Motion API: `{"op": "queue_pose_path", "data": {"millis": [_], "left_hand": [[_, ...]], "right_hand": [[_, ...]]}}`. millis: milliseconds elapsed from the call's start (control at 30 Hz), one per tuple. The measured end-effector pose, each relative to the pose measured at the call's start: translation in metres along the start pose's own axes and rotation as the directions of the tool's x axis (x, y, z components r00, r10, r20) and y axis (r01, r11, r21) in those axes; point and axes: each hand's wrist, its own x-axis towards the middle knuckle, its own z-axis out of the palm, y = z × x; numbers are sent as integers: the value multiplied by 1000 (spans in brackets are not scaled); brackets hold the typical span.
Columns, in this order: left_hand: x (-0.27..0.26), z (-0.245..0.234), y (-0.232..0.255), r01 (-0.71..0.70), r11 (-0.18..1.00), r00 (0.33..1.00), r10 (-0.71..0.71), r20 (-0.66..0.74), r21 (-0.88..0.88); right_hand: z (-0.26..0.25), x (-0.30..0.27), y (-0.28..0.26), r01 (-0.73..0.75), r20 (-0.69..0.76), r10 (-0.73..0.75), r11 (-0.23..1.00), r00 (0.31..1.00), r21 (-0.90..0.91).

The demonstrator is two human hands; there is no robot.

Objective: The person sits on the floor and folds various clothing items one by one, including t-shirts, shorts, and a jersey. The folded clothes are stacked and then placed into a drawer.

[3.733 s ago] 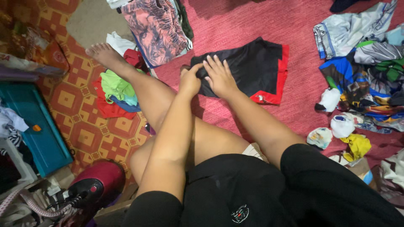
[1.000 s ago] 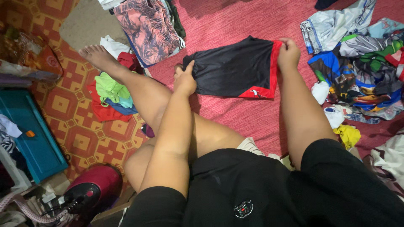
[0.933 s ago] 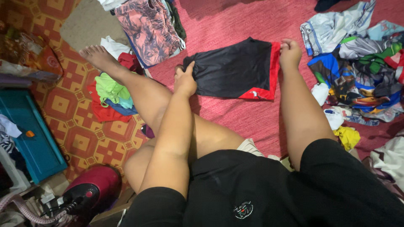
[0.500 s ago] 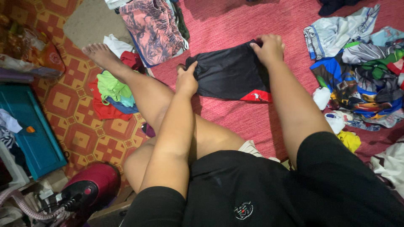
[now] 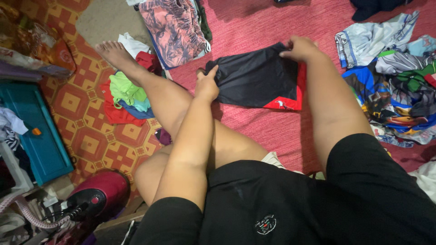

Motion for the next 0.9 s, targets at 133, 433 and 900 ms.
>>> {"op": "queue_pose_path", "data": {"millis": [133, 433, 900], "left_hand": [[5, 1, -4, 0, 999, 1000, 1, 14, -47], [13, 14, -13, 24, 997, 1000, -24, 2, -70], [-11, 14, 0, 118, 980, 985, -136, -108, -163]], "right_hand": [[2, -16, 15, 80, -24, -77, 978, 997, 193], [29, -121, 2, 389, -414, -619, 764, 668, -515], [69, -147, -62, 347, -282, -361, 932, 889, -101]]}}
